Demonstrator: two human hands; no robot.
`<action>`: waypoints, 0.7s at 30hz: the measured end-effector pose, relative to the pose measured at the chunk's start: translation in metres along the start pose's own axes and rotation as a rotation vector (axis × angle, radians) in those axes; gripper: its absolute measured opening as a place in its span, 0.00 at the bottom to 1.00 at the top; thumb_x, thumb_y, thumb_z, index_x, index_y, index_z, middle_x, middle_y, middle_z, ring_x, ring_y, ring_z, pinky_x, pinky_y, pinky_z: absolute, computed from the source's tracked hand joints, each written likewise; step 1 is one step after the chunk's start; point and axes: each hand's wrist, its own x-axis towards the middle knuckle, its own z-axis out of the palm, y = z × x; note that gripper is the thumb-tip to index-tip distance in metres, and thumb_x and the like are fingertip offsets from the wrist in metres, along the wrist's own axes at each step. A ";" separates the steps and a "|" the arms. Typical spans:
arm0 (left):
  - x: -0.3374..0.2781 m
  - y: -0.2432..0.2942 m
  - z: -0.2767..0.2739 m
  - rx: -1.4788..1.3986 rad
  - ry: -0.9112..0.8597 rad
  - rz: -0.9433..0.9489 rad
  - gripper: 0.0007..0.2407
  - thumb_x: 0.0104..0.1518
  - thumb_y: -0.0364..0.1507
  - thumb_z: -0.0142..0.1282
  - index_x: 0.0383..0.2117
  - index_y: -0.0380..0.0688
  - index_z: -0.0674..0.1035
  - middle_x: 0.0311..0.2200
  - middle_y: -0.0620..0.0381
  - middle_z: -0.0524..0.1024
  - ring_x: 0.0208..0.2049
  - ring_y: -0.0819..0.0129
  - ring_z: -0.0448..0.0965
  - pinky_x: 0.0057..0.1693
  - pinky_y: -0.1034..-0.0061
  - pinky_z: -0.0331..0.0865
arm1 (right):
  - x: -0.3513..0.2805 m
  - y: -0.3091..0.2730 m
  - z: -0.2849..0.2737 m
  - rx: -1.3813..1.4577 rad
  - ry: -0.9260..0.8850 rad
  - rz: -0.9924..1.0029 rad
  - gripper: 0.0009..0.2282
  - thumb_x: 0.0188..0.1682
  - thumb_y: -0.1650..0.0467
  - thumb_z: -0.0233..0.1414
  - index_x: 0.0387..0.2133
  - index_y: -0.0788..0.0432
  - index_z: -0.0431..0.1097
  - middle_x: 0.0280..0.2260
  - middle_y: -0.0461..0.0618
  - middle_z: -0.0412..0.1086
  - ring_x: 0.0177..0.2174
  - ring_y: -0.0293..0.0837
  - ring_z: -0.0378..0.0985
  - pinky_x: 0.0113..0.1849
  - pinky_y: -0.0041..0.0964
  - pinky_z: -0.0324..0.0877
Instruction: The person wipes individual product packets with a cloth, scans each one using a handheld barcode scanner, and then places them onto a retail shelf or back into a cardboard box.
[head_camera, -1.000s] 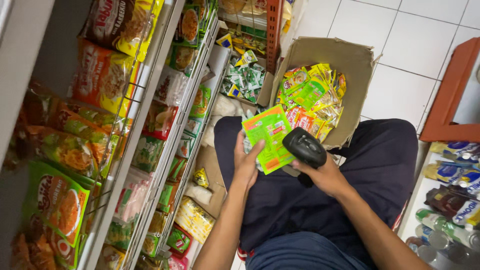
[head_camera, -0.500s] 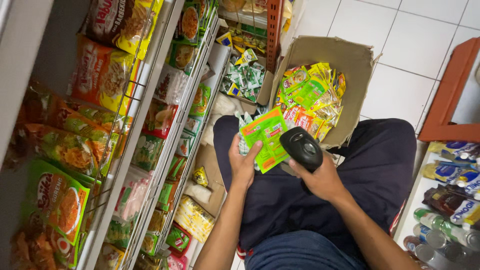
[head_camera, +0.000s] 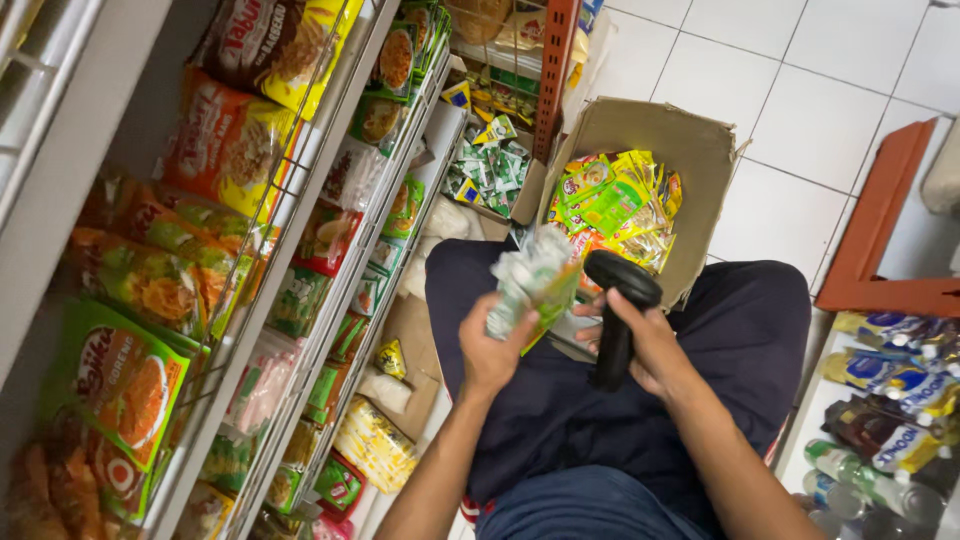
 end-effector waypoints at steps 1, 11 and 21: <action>-0.004 0.005 0.000 0.032 -0.045 0.086 0.12 0.47 0.21 0.70 0.37 0.36 0.79 0.42 0.49 0.82 0.44 0.64 0.85 0.51 0.73 0.76 | 0.004 0.000 -0.005 0.036 -0.005 0.074 0.17 0.54 0.61 0.50 0.45 0.64 0.64 0.41 0.61 0.79 0.31 0.51 0.84 0.31 0.41 0.76; -0.013 0.037 -0.017 0.264 -0.456 0.549 0.18 0.39 0.18 0.68 0.40 0.40 0.81 0.49 0.52 0.81 0.58 0.50 0.78 0.60 0.64 0.74 | 0.006 -0.005 -0.017 0.164 -0.056 0.198 0.18 0.49 0.66 0.52 0.49 0.64 0.70 0.46 0.58 0.75 0.43 0.50 0.80 0.47 0.49 0.73; -0.008 0.003 -0.020 0.020 0.025 -0.178 0.14 0.51 0.28 0.69 0.42 0.38 0.81 0.38 0.51 0.84 0.41 0.62 0.83 0.51 0.69 0.75 | -0.007 -0.032 -0.047 0.110 -0.121 -0.133 0.21 0.42 0.83 0.51 0.51 0.63 0.65 0.47 0.56 0.72 0.47 0.52 0.76 0.52 0.50 0.70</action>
